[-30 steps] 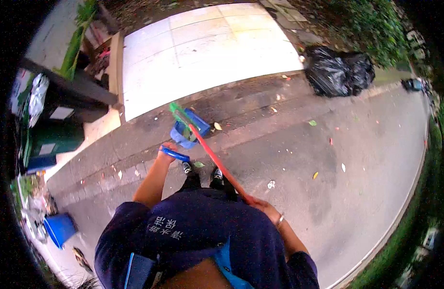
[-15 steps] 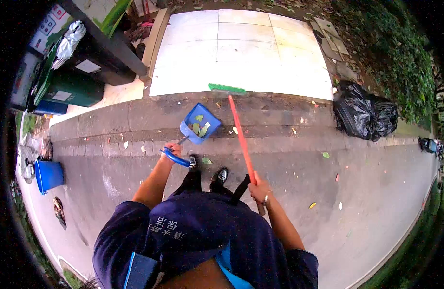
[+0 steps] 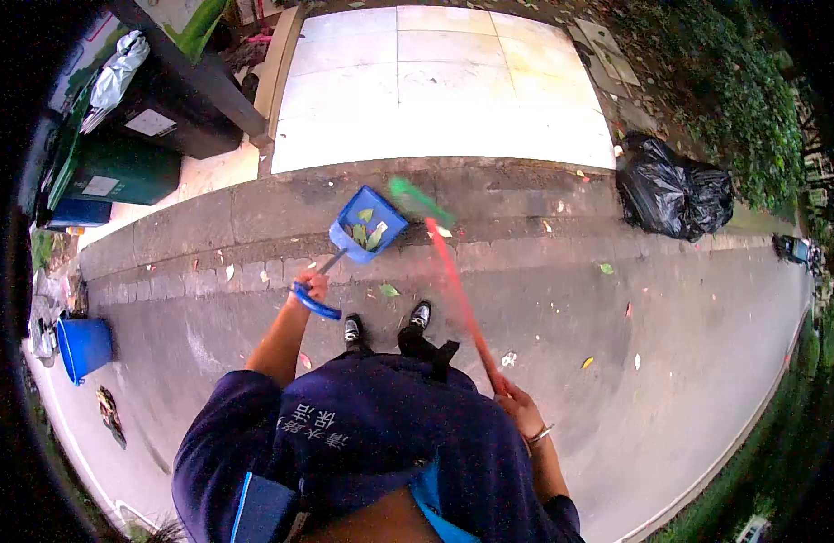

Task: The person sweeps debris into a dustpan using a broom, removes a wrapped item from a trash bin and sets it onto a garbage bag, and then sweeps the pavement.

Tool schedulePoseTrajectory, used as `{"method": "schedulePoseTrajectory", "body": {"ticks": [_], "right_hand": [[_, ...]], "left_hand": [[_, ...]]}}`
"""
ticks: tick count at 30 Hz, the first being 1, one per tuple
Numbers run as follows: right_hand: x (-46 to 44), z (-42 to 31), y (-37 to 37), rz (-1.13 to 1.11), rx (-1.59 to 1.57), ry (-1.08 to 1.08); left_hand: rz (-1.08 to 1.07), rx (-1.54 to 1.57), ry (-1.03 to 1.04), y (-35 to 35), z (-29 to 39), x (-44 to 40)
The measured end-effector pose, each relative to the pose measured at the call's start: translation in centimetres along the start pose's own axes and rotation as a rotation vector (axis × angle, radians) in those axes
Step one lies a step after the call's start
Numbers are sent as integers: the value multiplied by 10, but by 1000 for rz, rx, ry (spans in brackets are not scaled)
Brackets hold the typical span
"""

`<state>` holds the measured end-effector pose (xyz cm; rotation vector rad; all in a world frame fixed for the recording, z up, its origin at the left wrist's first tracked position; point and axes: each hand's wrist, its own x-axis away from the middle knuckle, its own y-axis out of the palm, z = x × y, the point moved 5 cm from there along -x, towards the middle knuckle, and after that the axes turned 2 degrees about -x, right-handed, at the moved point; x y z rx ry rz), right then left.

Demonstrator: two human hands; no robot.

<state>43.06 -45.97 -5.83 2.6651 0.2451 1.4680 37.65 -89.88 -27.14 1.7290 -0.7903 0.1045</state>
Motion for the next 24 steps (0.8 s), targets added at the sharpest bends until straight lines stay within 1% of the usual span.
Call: {"method": "schedulePoseTrajectory", "body": {"ticks": [1,2,4,5,6,7,9,10,11,12,13,15,16,17,18,20,21,23,24], "right_hand": [[-4,11,-5,50,106,-50],[-1,7,9,99,5,-68],[-17,21,12,121,-28,-65],[-26,28,14,135,-52,-59],[-32,29,17,209,45,-41],[-44,37,19,217,44,-38],[-71,56,20,256,30,-28],[-82,68,26,258,7,-9],[-92,81,38,258,-13,10],[-99,89,53,263,221,-34],[-99,110,66,277,223,35],[-43,86,134,316,665,196],[-37,99,136,319,667,206],[-29,115,139,256,744,-3],[-19,128,140,186,818,-215],[-21,180,106,38,718,93],[-15,172,109,32,731,88],[17,148,118,69,661,25],[34,132,127,89,622,-11]], "left_hand": [[3,-2,-8,-9,-3,13],[-8,-28,-22,-18,-5,27],[-20,-57,-49,-26,-8,49],[-53,-43,-115,-21,-14,63],[-85,-27,-179,-18,-18,73],[-84,-22,-187,-19,-16,80],[-6,65,-243,-30,-12,90],[83,9,-115,-57,5,85],[81,20,-116,-63,9,83],[169,8,-109,-69,15,81],[258,-5,-105,-75,22,77],[305,-266,115,-80,38,65],[308,-202,201,-66,39,62],[309,-137,291,-53,43,64],[312,-126,294,-57,55,61],[354,-39,230,-70,80,50],[347,-32,241,-71,87,52],[387,-107,354,-75,99,63],[423,-101,356,-67,92,78]]}}
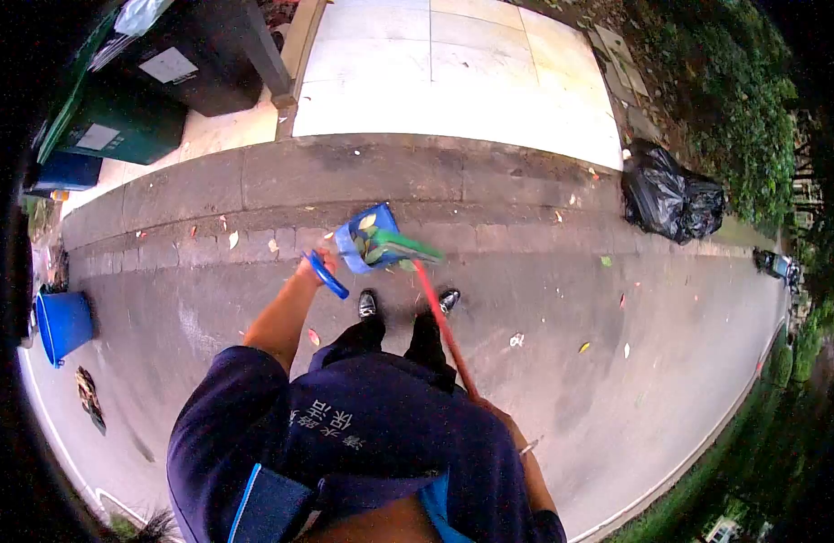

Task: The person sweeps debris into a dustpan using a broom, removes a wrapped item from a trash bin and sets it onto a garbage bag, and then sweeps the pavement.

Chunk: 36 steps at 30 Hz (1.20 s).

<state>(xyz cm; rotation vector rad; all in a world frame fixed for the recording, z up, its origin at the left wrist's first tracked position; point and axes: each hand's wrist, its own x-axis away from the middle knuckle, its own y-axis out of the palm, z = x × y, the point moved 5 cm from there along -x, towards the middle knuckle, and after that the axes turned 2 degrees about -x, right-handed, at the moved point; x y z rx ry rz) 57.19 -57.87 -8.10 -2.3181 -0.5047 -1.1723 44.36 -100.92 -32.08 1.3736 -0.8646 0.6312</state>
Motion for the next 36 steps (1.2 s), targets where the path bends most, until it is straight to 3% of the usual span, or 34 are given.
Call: {"method": "schedulePoseTrajectory", "body": {"ticks": [1,3,5,6,9,11,14,16,17,19,21,22,23,25,27,30,31,34,35,36], "right_hand": [[13,-15,-4,33,-41,-26],[18,-25,-13,64,-70,-53],[7,-28,-26,153,-4,-5],[9,-60,-25,183,194,-72],[2,-81,-28,228,176,-183],[-16,-70,-29,193,102,-252],[-83,-47,-36,38,-380,-69],[-92,-106,-6,-325,-754,157],[-103,-134,0,-371,-481,34],[-125,-190,10,-376,87,-235],[-89,-273,59,-629,368,-600],[-84,-300,73,-640,378,-624],[-79,-318,90,-777,383,-517],[-64,-362,124,-916,407,-415],[-51,-397,162,-981,762,-437],[-49,-431,223,-1111,963,-595],[-51,-446,242,-1106,974,-602],[-44,-483,304,-1266,1046,-497],[-56,-498,327,-1257,1042,-507],[-76,-515,354,-1285,924,-616]], "left_hand": [[-8,7,5,-6,3,4],[-203,121,-273,-16,-7,10],[-255,63,-295,-31,-10,15],[-219,89,-275,-36,-12,25],[-292,42,-346,-54,-10,59],[-291,175,-414,-64,-10,82],[-434,188,-457,-57,-8,118],[-453,134,-350,-48,-5,126],[-496,103,-300,-39,-2,131],[-297,65,-149,-22,1,147],[-291,121,-94,-14,10,151],[-348,76,-11,-12,19,151],[-358,79,11,3,26,165],[-181,71,273,29,48,204],[-213,108,301,29,73,208],[-388,196,394,29,115,233],[-528,223,396,23,130,239],[-528,264,369,-17,170,233],[-584,316,330,-25,188,230],[-508,368,325,-26,204,235]]}}
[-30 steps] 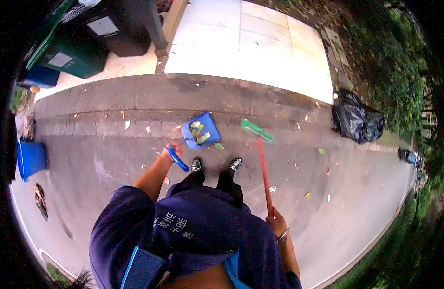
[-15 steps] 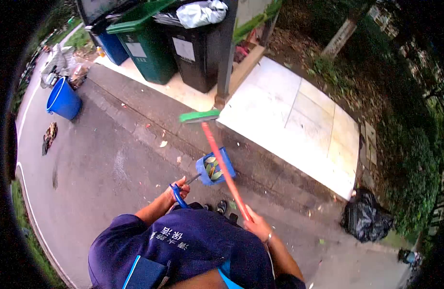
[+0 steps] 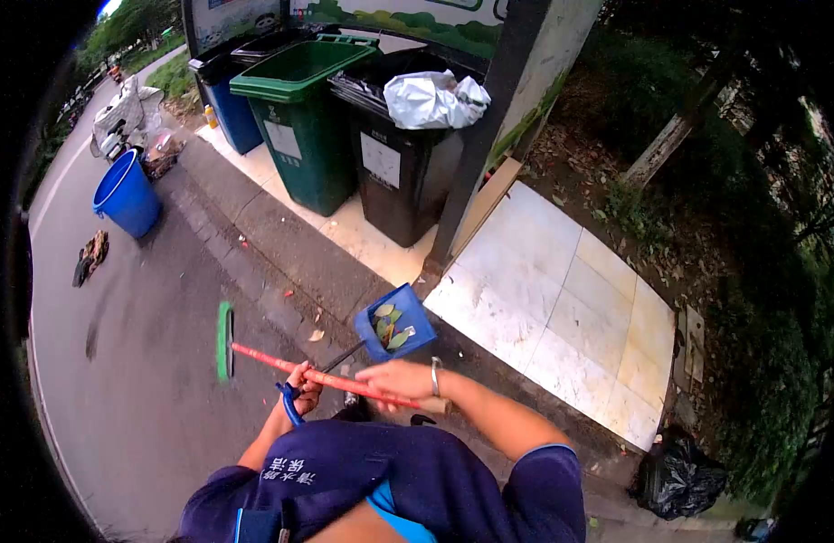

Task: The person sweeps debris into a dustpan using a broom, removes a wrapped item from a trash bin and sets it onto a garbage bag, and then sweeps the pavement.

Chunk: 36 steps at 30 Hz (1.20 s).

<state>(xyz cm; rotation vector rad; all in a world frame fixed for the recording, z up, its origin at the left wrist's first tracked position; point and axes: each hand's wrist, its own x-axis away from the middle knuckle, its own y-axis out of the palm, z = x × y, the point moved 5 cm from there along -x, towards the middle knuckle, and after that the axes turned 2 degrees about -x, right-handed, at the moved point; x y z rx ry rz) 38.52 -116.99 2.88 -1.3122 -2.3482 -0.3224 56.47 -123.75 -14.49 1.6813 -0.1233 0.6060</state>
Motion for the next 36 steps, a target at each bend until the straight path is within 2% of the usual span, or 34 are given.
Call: {"method": "schedulePoseTrajectory", "body": {"ticks": [1,3,4,5,6,7,10,11,13,14,15,17,19,21,22,25,27,28,29,31,32,33,34,36], "right_hand": [[-23,-3,-25,54,-23,-131],[-46,-19,-107,425,-229,-80],[-59,-12,-162,576,-239,-207],[-55,-14,-206,793,-518,-323],[-49,-17,-247,961,-515,-304],[-52,0,-297,1020,-682,-380],[-41,-12,-379,1318,-738,-374],[-47,-20,-401,1318,-738,-381],[-54,-25,-445,1463,-926,-426],[-61,-32,-465,1459,-924,-427],[-69,-38,-482,1443,-1032,-469],[-83,-52,-513,1411,-1140,-520],[-95,-61,-534,1362,-1325,-587],[-101,-68,-546,1450,-1352,-572],[-101,-78,-545,1471,-1331,-629],[-98,-97,-536,1514,-1250,-708],[-98,-109,-537,1478,-1110,-761],[-101,-107,-549,1580,-1055,-844],[-110,-110,-557,1580,-1053,-837],[-106,-109,-564,2158,-617,-105],[-102,-117,-576,2161,-447,-112],[-96,-122,-571,2159,-448,-111],[-91,-129,-569,2086,-440,-89],[-89,-115,-587,1987,-523,-98]], "left_hand": [[-7,-3,-9,3,17,-5],[12,82,59,3,55,-10],[-8,87,45,3,73,-10],[-31,160,46,8,85,-9],[-14,155,102,6,101,-7],[6,151,157,2,115,-6],[28,80,320,-3,147,-2],[85,95,369,-6,155,-2],[140,87,429,7,164,0],[170,124,467,9,170,-2],[116,89,456,11,175,-5],[200,134,501,19,180,-10],[193,131,524,31,178,-16],[287,185,584,43,177,-21],[219,177,580,57,174,-23],[166,179,570,27,188,-34],[155,312,584,35,189,-40],[122,293,569,41,190,-42],[90,275,552,48,189,-45],[140,338,575,56,186,-50],[66,316,522,52,187,-53],[-10,288,469,54,188,-56],[162,406,593,42,193,-58],[136,357,546,56,187,-60]]}}
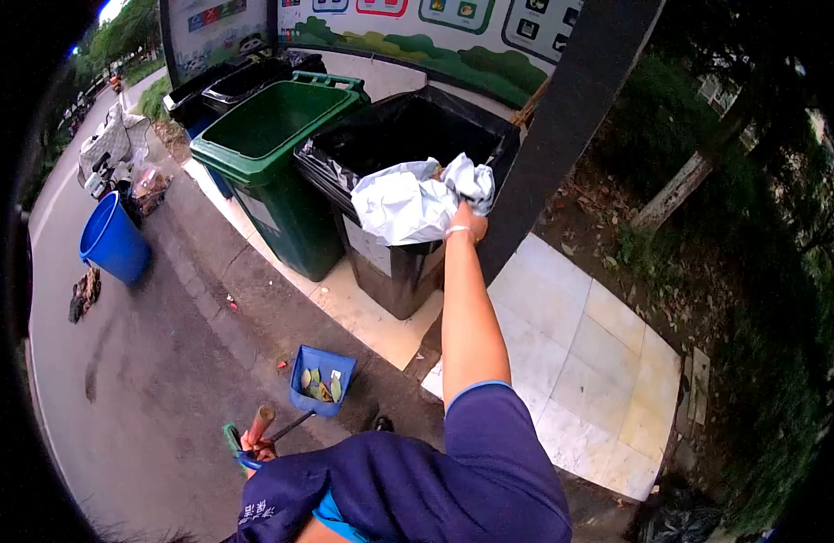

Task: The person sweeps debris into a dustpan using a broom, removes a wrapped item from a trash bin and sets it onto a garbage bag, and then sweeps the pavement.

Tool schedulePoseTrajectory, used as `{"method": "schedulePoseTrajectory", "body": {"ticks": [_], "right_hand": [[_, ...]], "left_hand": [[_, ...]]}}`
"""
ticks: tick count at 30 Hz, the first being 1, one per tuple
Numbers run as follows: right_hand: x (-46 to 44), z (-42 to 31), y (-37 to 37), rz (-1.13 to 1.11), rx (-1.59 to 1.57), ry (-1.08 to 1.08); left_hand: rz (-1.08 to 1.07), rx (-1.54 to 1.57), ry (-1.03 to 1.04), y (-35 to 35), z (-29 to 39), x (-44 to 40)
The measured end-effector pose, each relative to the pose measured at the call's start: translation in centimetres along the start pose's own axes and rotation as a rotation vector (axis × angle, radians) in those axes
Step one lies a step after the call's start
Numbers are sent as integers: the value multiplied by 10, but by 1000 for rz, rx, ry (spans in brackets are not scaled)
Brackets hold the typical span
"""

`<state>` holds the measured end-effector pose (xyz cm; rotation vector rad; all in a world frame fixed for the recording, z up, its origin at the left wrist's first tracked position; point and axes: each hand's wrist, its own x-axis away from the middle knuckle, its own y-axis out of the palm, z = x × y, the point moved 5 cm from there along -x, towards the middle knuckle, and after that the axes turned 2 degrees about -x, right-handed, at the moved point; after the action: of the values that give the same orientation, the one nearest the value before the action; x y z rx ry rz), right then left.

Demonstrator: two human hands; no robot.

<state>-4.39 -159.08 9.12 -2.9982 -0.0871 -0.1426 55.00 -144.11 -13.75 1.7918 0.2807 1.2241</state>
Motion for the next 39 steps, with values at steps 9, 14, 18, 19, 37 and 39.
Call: {"method": "schedulePoseTrajectory", "body": {"ticks": [9,14,18,19,37,39], "right_hand": [[2,62,7,-155,-489,-21],[27,68,-3,-171,-702,82],[48,71,-18,-251,-888,103],[51,73,-23,-290,-937,87],[63,86,-15,-728,-1060,273],[56,100,-10,-767,-1071,316]], "left_hand": [[32,-7,31,7,-4,-15],[17,-92,38,23,-4,-9],[21,-133,77,14,9,-14],[24,-134,77,10,11,-15],[-274,-46,-3,23,10,-8],[-246,-74,-5,3,25,-16]]}}
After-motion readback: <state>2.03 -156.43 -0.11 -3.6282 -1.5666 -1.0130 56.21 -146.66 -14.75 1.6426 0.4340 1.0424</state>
